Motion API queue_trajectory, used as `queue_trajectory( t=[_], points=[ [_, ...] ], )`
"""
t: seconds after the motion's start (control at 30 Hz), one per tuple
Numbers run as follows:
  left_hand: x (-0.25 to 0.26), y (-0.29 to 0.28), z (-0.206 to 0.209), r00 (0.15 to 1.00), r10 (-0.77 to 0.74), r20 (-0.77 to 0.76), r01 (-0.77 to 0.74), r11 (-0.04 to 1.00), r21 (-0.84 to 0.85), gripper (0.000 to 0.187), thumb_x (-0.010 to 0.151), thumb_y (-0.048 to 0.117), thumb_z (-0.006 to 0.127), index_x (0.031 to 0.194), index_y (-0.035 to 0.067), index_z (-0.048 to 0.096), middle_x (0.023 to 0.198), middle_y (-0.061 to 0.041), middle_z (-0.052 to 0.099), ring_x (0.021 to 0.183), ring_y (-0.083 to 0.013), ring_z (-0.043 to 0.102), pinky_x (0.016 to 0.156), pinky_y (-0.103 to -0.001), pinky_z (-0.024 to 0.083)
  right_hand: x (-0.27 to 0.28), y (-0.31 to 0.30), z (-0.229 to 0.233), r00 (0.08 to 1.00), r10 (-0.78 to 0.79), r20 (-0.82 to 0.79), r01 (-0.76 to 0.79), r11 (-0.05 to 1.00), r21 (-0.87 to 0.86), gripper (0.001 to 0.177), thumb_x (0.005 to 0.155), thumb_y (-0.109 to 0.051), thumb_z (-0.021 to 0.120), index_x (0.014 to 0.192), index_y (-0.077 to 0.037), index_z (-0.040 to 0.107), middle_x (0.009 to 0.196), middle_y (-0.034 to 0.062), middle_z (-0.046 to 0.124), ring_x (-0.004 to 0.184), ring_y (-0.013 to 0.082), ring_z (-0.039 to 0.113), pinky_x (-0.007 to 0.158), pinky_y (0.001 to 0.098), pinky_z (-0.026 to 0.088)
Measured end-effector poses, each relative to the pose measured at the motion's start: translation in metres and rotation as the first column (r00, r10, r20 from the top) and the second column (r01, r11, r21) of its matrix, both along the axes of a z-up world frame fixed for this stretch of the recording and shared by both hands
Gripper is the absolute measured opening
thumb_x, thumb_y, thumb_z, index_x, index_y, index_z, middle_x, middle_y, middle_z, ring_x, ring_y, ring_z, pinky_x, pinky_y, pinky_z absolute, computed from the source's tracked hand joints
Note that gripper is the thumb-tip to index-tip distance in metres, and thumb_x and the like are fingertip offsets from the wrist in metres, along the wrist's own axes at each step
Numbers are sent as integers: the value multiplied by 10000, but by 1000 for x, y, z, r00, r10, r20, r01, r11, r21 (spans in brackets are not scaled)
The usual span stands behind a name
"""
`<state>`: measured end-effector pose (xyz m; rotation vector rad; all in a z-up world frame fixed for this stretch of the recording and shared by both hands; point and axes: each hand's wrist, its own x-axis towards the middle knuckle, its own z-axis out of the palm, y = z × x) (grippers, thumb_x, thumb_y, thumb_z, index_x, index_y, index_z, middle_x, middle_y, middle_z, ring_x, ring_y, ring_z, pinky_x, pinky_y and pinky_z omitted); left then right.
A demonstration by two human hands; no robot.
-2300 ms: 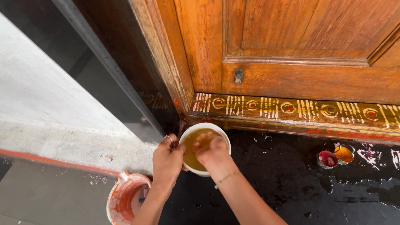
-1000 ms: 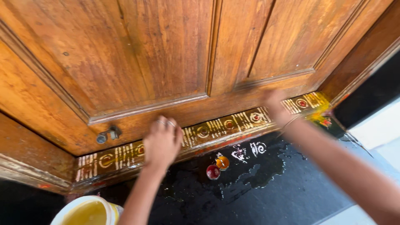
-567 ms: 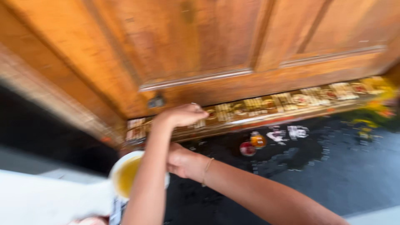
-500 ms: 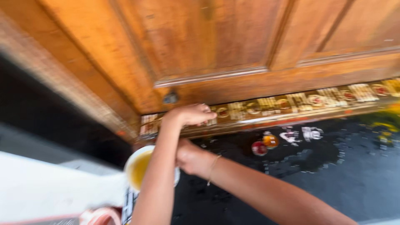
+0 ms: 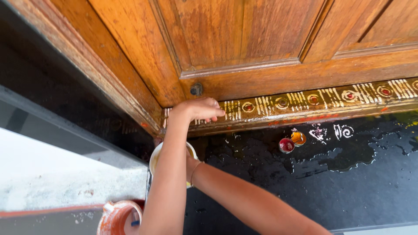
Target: The person cleans the bottom edge of a wooden door frame using a liquid from a container and a cloth, then mops the floor. The person uses a mug to pour liquid onto the door frame, wipes it with a cloth, and later uses a mop to clean the floor.
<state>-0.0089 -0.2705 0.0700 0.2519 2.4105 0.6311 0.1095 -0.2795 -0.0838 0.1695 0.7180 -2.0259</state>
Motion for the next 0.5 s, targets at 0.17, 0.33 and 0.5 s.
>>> queue_trajectory(
  t=[0.17,0.33,0.5],
  points=[
    [15,4,15,989,57,-138,-13,955,297,626,963,572,494,1275,50,644,1215,-102,745,1011,-194,706,935,-369,548,5,4,-2,992,-114,55,119,986,-118,263,1042,-240,495,1098,-41,657,1027,120,724,911,257,689,828,425,596],
    [13,33,26,949,154,-277,45,800,598,552,1031,503,471,1158,19,704,1137,-135,776,1009,-222,716,919,-363,575,-18,54,30,968,-246,52,251,941,-225,281,1057,-257,475,1095,-47,657,1024,119,722,927,269,678,848,433,590],
    [3,102,40,733,244,-635,78,897,435,474,1060,490,405,1234,132,661,1212,-64,743,1119,-242,713,928,-394,560,-149,188,21,858,-477,-190,443,875,-193,268,1099,-157,426,1133,35,609,1021,148,696,855,222,671,736,343,584]
  ],
)
